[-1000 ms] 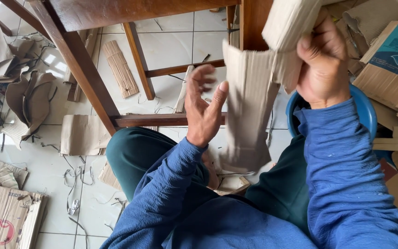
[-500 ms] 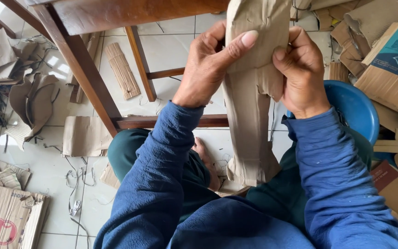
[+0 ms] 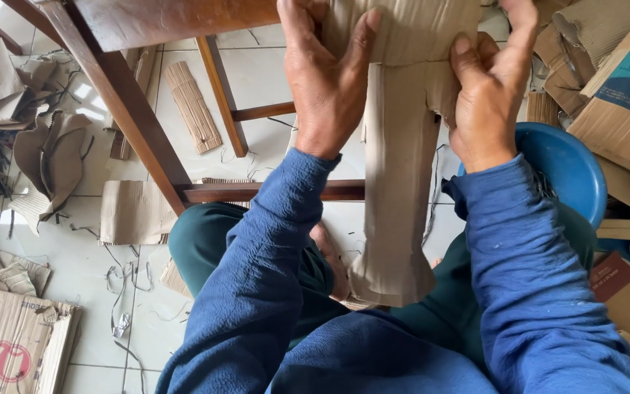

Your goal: The person wraps a wooden furniture leg with corrugated cardboard and secures it by hand using multiple pieces of wire.

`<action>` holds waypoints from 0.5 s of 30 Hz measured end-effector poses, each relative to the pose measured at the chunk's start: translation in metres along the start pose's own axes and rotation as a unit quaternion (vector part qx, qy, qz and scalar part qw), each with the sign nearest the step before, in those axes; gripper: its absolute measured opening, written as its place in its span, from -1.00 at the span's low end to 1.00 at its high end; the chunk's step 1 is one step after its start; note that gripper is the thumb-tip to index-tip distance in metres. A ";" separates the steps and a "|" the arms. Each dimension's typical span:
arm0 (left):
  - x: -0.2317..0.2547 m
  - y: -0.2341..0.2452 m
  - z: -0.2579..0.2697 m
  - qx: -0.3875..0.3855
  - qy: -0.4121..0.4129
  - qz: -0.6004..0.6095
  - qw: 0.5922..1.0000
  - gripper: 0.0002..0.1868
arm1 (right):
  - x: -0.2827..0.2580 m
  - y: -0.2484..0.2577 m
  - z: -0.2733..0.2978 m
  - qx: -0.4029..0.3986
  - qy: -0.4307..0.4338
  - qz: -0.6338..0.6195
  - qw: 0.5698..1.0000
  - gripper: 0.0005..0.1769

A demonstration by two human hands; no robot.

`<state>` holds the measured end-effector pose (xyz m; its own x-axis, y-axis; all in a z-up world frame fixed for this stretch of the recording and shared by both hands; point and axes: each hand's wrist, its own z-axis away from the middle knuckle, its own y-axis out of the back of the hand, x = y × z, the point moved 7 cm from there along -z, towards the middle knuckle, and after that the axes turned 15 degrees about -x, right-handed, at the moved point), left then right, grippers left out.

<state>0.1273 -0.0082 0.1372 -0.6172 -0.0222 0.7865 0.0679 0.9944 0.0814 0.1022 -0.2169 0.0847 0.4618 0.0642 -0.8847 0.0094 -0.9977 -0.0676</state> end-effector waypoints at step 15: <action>-0.010 -0.024 0.072 -0.026 0.195 -0.011 0.980 0.10 | 0.020 -0.003 -0.027 0.033 0.173 0.150 0.973 -0.80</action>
<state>0.0750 -0.0243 0.0832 -0.2727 -0.0914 0.9577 0.1046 0.9868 0.1239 0.1352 -0.2137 0.0797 0.7065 -0.2527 -0.6610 -0.2231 -0.9660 0.1308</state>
